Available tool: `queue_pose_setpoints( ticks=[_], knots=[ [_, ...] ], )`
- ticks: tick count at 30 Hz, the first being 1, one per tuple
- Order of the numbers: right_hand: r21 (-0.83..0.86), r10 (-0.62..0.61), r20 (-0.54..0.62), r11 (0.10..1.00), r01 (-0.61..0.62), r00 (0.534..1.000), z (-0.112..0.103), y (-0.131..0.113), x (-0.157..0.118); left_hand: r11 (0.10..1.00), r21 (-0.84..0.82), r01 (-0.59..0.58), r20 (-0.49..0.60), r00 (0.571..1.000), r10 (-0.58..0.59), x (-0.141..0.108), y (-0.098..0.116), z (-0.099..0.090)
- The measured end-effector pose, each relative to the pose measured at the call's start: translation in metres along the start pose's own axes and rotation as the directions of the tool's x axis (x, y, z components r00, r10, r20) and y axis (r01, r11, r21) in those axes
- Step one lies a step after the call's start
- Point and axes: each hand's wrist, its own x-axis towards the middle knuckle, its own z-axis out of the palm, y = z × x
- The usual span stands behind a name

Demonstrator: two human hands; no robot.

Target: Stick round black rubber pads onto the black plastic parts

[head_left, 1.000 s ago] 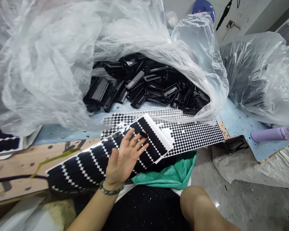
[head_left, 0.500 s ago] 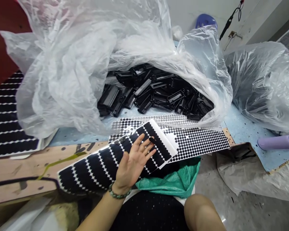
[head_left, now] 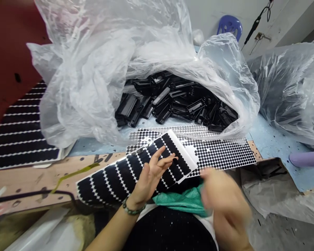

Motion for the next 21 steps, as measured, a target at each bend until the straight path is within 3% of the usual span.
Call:
queue_pose_setpoints(
  ticks=[6, 9, 12, 14, 16, 18, 21],
  knots=[
    [-0.081, -0.144, 0.003, 0.986, 0.144, 0.990, 0.036, 0.027, 0.024, 0.994, 0.097, -0.051, 0.117, 0.992, 0.040, -0.003, 0.006, -0.001],
    [-0.144, -0.246, -0.101, 0.962, 0.230, 0.964, 0.043, 0.034, 0.024, 0.997, 0.041, 0.063, 0.153, 0.986, -0.068, -0.001, 0.013, 0.003],
    [-0.203, -0.348, -0.235, 0.931, 0.304, 0.907, 0.044, 0.041, 0.022, 0.985, 0.023, 0.171, 0.160, 0.972, -0.173, 0.013, 0.022, 0.010],
    [-0.193, -0.335, -0.295, 0.938, 0.287, 0.895, 0.043, 0.044, 0.021, 0.981, 0.191, 0.033, 0.035, 0.999, -0.041, 0.038, 0.027, 0.013],
    [-0.130, -0.272, -0.332, 0.962, 0.241, 0.903, 0.043, 0.043, 0.020, 0.843, 0.515, -0.153, -0.096, 0.967, 0.234, 0.074, 0.032, 0.014],
    [-0.059, -0.204, -0.347, 0.979, 0.196, 0.915, 0.043, 0.040, 0.018, 0.613, 0.786, -0.080, -0.165, 0.928, 0.333, 0.115, 0.037, 0.012],
    [0.006, -0.127, -0.335, 0.991, 0.137, 0.934, 0.044, 0.037, 0.013, 0.545, 0.839, 0.006, -0.228, 0.912, 0.341, 0.163, 0.045, 0.005]
  ],
)
